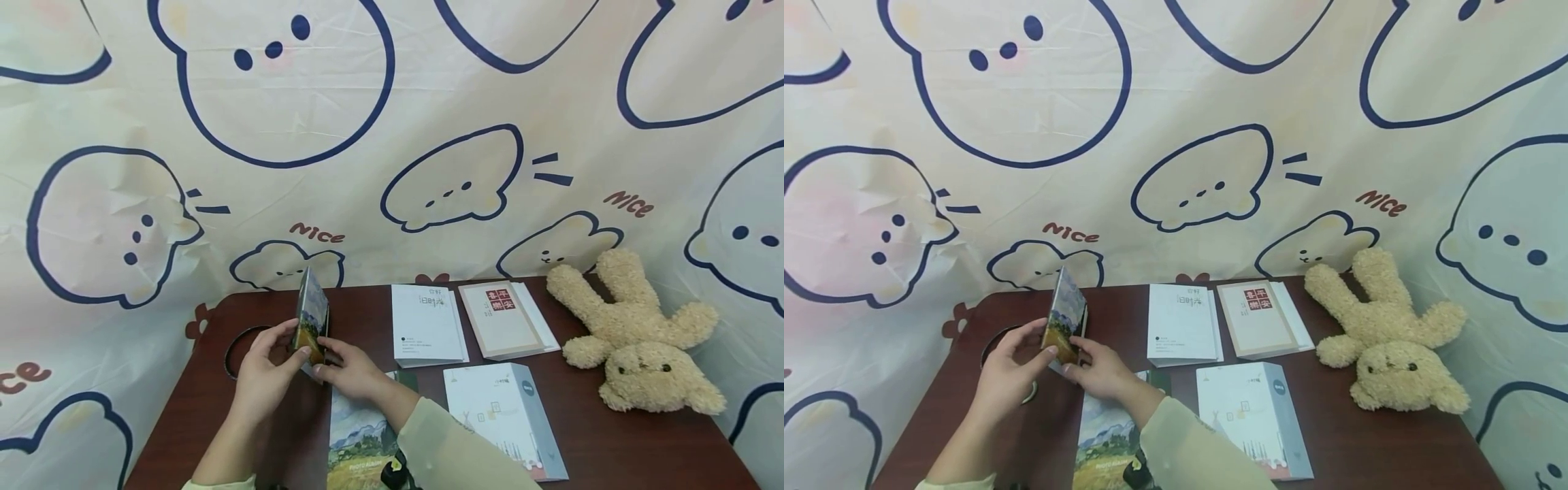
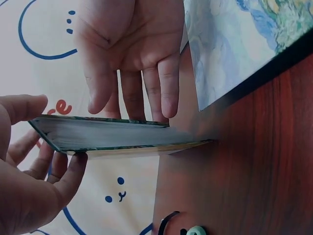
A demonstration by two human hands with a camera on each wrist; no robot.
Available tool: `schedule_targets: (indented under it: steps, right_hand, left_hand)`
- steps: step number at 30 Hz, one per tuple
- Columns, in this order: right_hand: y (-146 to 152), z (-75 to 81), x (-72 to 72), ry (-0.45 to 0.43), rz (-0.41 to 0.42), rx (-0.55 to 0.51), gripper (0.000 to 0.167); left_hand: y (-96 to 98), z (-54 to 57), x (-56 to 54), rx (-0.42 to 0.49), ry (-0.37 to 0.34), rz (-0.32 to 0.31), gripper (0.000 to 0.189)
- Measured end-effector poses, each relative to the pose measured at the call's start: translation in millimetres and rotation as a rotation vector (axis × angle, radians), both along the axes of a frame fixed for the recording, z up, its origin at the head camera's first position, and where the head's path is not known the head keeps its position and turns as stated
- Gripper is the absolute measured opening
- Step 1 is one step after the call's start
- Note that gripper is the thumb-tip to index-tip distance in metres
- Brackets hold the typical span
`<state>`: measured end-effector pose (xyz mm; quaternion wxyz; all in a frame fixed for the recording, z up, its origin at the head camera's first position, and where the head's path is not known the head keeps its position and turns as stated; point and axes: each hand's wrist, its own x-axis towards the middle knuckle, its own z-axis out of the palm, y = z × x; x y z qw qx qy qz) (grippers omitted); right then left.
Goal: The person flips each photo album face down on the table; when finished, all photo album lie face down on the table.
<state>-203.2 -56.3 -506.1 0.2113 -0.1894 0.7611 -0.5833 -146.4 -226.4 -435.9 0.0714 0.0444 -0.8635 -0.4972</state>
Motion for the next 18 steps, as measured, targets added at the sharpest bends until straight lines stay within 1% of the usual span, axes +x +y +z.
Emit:
schedule_targets:
  steps: [5,9,14,18]
  right_hand:
    - [1.4,1.7,0.0,0.013,-0.031,-0.019,0.058]
    - [5.7,5.5,-0.1,0.011,-0.028,-0.064,0.055]
    - [12.4,14.0,-0.8,0.013,-0.024,-0.116,0.057]
    - [16.5,20.4,-1.8,0.010,-0.025,-0.144,0.059]
  left_hand:
    - [1.8,-1.9,0.5,0.026,-0.008,-0.026,0.054]
    - [3.7,-4.9,1.6,0.076,-0.016,-0.046,0.056]
    - [5.1,-9.1,4.5,0.115,-0.029,-0.049,0.056]
    - [5.6,-14.1,5.8,0.194,-0.022,-0.054,0.053]
